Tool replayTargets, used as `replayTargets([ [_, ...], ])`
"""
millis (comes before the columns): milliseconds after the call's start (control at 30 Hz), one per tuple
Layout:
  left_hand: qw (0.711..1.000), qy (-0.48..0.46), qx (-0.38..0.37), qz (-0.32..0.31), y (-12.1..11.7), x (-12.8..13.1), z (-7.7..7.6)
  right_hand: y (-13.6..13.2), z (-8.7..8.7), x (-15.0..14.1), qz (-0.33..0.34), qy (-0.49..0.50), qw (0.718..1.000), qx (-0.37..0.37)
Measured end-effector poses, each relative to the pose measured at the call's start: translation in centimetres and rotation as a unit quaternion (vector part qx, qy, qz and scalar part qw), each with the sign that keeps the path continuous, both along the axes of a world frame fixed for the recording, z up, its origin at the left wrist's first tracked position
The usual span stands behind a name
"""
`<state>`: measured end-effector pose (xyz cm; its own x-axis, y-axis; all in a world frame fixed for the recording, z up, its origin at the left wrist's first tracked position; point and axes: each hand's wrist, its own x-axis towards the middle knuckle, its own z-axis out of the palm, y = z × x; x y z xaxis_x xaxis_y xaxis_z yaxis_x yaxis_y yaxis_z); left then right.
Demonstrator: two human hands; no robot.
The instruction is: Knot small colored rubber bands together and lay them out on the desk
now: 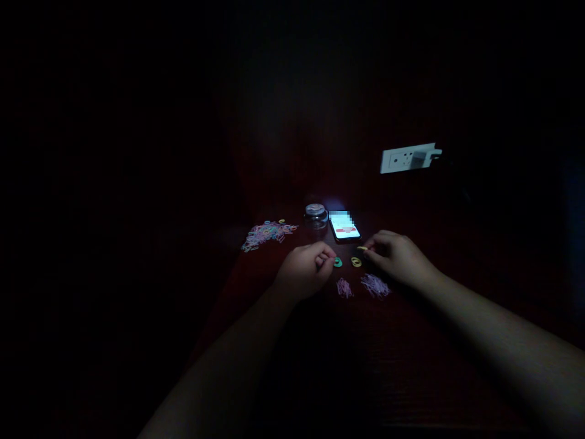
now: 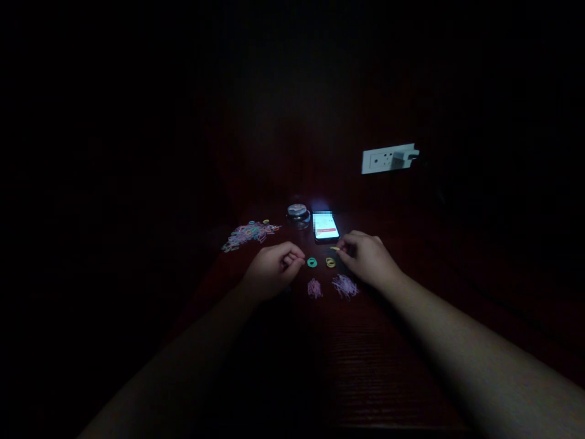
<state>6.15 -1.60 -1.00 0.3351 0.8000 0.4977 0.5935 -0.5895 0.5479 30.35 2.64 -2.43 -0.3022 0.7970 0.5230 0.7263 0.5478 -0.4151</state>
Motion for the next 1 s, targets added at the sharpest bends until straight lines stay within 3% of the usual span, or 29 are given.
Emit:
replayTargets([
  [200, 1.000, 0.021, -0.006, 0.005, -0.1, 0.0, 0.2, -0.2, 0.0, -0.8, 0.018, -0.076, 0.997, -0.023],
  [400, 1.000, 0.019, -0.011, -0.001, -0.2, 0.0, 0.2, -0.1, 0.2, -1.0, -0.017, -0.122, 0.992, -0.012],
  [1000, 1.000, 0.015, -0.018, -0.005, -0.1, 0.0, 0.1, -0.3, 0.3, -1.6, -0.002, -0.163, 0.987, 0.005],
])
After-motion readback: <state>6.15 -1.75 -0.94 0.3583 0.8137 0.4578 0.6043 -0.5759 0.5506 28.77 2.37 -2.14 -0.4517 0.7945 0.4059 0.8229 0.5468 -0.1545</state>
